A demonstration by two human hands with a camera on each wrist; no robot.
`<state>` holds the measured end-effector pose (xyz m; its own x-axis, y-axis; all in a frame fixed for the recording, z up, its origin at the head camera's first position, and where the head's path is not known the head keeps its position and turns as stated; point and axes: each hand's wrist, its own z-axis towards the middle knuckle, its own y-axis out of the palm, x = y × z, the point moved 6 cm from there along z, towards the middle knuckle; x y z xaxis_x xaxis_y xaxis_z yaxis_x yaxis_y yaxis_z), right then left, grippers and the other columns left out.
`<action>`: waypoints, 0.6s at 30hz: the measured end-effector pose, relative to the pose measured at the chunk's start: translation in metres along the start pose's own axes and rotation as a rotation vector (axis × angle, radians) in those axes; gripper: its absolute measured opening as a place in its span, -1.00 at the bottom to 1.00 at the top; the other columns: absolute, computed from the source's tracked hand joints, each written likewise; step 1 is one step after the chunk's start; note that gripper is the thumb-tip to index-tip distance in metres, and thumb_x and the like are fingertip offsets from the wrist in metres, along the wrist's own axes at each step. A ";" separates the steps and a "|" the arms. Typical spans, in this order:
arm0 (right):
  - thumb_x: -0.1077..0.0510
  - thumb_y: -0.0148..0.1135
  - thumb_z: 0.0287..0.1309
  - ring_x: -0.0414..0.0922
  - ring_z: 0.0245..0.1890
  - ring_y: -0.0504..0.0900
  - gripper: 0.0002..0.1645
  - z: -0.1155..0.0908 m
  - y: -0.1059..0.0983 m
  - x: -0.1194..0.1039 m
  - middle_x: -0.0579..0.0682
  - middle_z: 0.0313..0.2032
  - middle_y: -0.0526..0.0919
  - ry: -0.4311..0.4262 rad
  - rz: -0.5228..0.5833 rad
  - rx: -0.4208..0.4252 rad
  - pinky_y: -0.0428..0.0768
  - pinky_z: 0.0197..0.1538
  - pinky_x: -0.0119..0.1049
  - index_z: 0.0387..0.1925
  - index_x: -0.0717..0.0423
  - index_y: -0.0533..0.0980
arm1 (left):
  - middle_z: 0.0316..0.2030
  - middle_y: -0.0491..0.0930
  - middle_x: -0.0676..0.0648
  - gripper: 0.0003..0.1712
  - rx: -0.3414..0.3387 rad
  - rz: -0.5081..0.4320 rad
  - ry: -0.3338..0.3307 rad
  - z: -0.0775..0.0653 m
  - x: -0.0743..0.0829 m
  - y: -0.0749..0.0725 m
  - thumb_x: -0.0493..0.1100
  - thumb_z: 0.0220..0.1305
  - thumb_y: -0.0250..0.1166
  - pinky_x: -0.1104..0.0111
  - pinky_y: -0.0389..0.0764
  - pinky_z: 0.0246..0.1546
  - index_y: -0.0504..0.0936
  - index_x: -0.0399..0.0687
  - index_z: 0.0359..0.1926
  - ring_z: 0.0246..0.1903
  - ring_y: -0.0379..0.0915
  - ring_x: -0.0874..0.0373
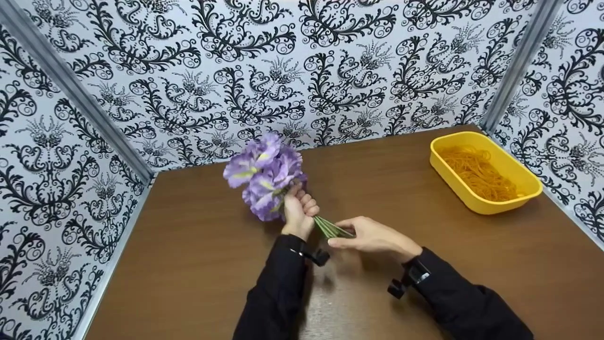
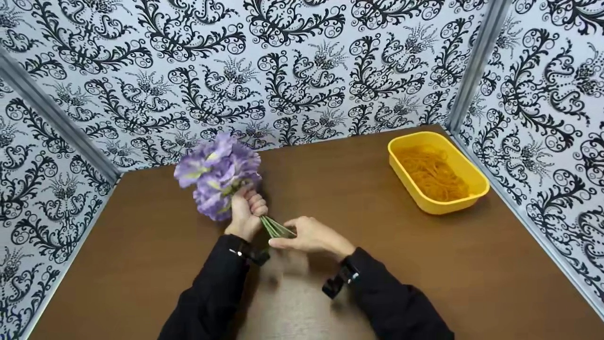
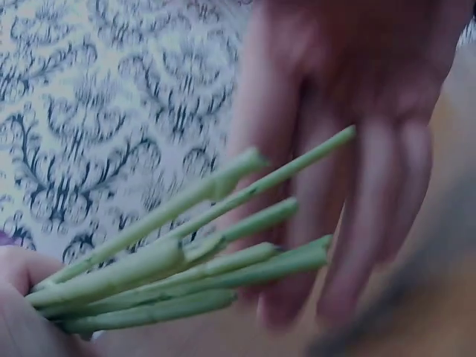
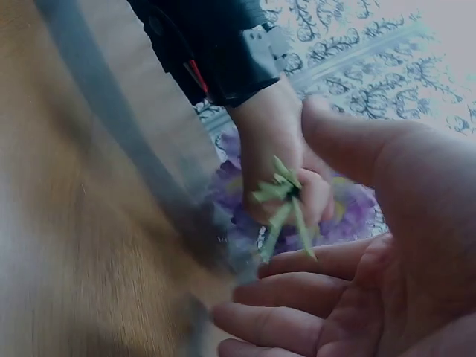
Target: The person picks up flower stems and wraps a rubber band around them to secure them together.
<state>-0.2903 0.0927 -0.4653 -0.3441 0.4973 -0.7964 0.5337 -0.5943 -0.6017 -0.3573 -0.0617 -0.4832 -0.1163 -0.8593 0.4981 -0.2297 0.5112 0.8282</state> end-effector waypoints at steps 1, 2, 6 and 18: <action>-0.25 0.31 0.26 -0.15 -0.33 0.63 -0.48 0.000 0.001 -0.001 -0.07 -0.31 0.69 -0.008 -0.018 0.002 0.61 -0.23 -0.25 -0.08 0.10 0.62 | -0.74 -0.11 0.19 -0.46 0.000 -0.031 0.022 -0.004 -0.003 0.002 -0.15 0.48 -0.06 0.57 -0.17 -0.75 0.04 0.13 -0.70 -0.81 -0.19 0.40; -0.25 0.32 0.25 -0.20 -0.42 0.57 -0.55 0.001 0.001 -0.003 -0.14 -0.41 0.63 -0.019 -0.043 0.007 0.54 -0.33 -0.30 -0.18 0.05 0.61 | -0.75 -0.10 0.19 -0.47 0.008 -0.063 0.045 -0.008 -0.005 0.003 -0.15 0.47 -0.05 0.56 -0.18 -0.74 0.05 0.12 -0.71 -0.81 -0.18 0.40; -0.13 0.37 0.23 -0.26 -0.56 0.48 -0.67 -0.002 -0.001 -0.009 -0.21 -0.54 0.53 -0.040 -0.100 0.030 0.46 -0.48 -0.35 -0.33 0.03 0.56 | -0.78 -0.04 0.18 -0.48 0.032 -0.125 0.125 -0.024 -0.017 0.007 -0.13 0.45 0.00 0.53 -0.19 -0.71 0.11 0.10 -0.71 -0.81 -0.15 0.39; 0.17 0.10 0.23 -0.27 -0.74 0.34 -0.67 0.000 0.008 -0.007 -0.21 -0.73 0.35 0.045 -0.222 0.066 0.33 -0.64 -0.38 -0.65 -0.05 0.33 | -0.77 0.01 0.17 -0.50 -0.024 -0.043 0.188 -0.053 -0.038 0.021 -0.19 0.44 -0.11 0.56 -0.13 -0.73 0.11 0.11 -0.71 -0.81 -0.07 0.39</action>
<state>-0.2833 0.0841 -0.4646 -0.4118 0.6469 -0.6418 0.3965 -0.5069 -0.7654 -0.3061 -0.0174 -0.4713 0.0758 -0.8629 0.4997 -0.2069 0.4766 0.8544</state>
